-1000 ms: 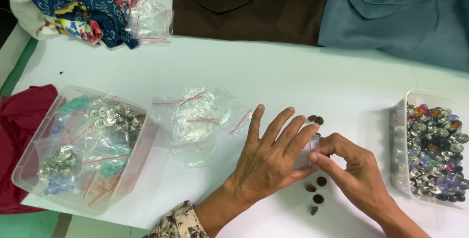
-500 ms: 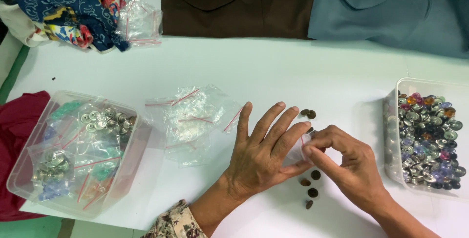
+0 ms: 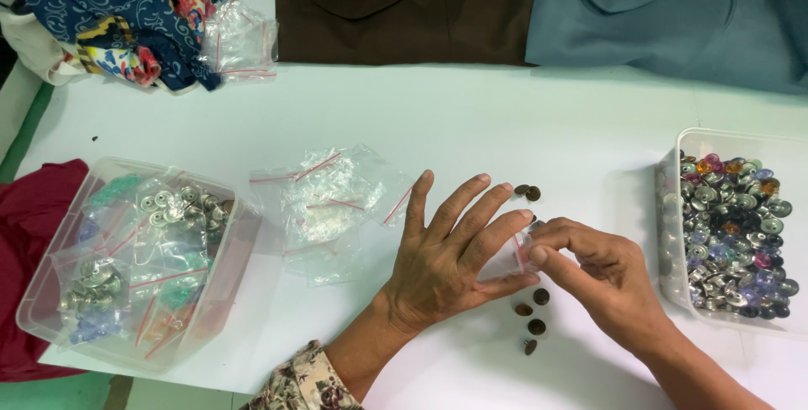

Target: The person sorts buttons from a container onto a table, then places them into small plastic bags. The person repeats this process with different sets of buttons, sealing each bag after filling it.

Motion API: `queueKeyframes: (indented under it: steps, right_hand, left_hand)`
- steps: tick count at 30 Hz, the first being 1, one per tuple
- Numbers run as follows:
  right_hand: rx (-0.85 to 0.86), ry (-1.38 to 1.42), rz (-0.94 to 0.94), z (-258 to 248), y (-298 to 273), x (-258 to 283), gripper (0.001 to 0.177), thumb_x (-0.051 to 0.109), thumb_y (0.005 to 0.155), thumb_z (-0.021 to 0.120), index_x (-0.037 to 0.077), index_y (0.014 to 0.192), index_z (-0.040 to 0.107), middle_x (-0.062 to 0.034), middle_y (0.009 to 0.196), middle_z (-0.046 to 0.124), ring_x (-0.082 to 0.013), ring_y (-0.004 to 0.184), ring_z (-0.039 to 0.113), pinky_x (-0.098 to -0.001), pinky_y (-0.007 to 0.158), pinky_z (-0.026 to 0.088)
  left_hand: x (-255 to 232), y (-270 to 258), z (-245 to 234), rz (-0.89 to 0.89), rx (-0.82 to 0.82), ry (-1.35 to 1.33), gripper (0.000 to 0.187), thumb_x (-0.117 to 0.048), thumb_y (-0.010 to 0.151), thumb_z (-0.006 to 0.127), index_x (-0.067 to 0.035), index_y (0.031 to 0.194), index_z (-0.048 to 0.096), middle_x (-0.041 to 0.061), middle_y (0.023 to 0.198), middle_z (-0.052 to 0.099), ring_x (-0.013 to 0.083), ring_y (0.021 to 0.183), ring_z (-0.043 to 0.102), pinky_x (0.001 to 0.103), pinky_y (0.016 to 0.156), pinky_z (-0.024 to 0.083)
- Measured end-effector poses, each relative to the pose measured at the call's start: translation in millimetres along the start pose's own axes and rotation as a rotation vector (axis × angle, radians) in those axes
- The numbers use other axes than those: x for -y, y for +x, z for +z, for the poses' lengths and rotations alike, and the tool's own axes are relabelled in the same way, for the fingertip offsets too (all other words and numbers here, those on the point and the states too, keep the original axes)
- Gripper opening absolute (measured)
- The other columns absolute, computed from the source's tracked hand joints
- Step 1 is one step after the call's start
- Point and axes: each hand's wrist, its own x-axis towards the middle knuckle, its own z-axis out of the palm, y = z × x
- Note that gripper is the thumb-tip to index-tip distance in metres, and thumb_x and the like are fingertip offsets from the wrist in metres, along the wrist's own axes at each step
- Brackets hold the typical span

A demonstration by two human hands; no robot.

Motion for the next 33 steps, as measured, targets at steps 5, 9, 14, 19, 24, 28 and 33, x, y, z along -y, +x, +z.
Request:
queueKeyframes:
  steps: [5,9,14,19,24,28,33]
  right_hand:
    - [-0.05,-0.185,-0.11,3,1,2,0.011,0.013,0.091,0.07,0.008,0.087,0.08,-0.0039,0.087,0.08,-0.014,0.083,0.073,-0.026,0.08,0.055]
    - [-0.065,-0.262,-0.134,4,0,2,0.008,0.016,0.089,0.072,0.011,0.084,0.076,-0.0012,0.083,0.077,-0.0127,0.08,0.071,-0.026,0.08,0.054]
    - [-0.173,-0.452,-0.312,6,-1,-4,0.005,0.011,0.087,0.075,0.014,0.085,0.072,0.0007,0.081,0.074,-0.0122,0.077,0.067,-0.0259,0.078,0.051]
    - [-0.181,-0.47,-0.239,7,-5,-9,0.005,0.015,0.086,0.077,0.015,0.083,0.072,0.0018,0.079,0.072,-0.0109,0.077,0.067,-0.0254,0.075,0.051]
    - [-0.181,-0.429,-0.232,6,-5,-7,0.01,0.016,0.087,0.077,0.014,0.081,0.069,0.0019,0.076,0.07,-0.0112,0.077,0.066,-0.0256,0.076,0.051]
    - [-0.124,-0.288,-0.159,2,-4,-7,0.011,0.02,0.088,0.076,0.013,0.081,0.071,-0.0004,0.081,0.072,-0.0119,0.078,0.066,-0.0248,0.078,0.05]
    - [-0.075,-0.041,-0.126,3,-1,0,0.012,0.013,0.095,0.067,0.007,0.085,0.07,-0.0042,0.081,0.075,-0.0149,0.082,0.071,-0.0269,0.082,0.057]
  left_hand:
    - [0,-1,2,-0.012,0.057,0.005,0.054,-0.059,0.101,0.061,-0.021,0.138,0.055,0.007,0.141,0.064,0.0277,0.133,0.063,0.065,0.117,0.035]
    - [-1,-2,1,-0.036,0.081,-0.017,0.053,-0.057,0.102,0.058,-0.019,0.138,0.055,0.008,0.142,0.063,0.0299,0.135,0.061,0.066,0.118,0.034]
    - [-5,3,0,-0.057,0.028,0.0,0.055,-0.058,0.098,0.071,-0.017,0.133,0.06,0.006,0.139,0.065,0.0284,0.132,0.064,0.064,0.118,0.032]
    - [-7,1,2,-0.064,0.016,0.045,0.055,-0.057,0.1,0.068,-0.015,0.133,0.06,0.005,0.135,0.068,0.0274,0.128,0.067,0.064,0.117,0.031]
    - [-8,3,1,-0.06,-0.031,0.046,0.048,-0.055,0.099,0.07,-0.017,0.128,0.062,0.004,0.132,0.07,0.0257,0.125,0.068,0.063,0.116,0.034]
    - [-8,2,1,-0.084,-0.025,0.015,0.048,-0.053,0.097,0.073,-0.016,0.126,0.062,0.003,0.132,0.069,0.0252,0.126,0.067,0.064,0.116,0.034]
    - [-3,1,2,-0.114,-0.006,-0.113,0.055,-0.058,0.092,0.073,-0.016,0.126,0.062,0.003,0.133,0.068,0.0263,0.13,0.064,0.065,0.12,0.03]
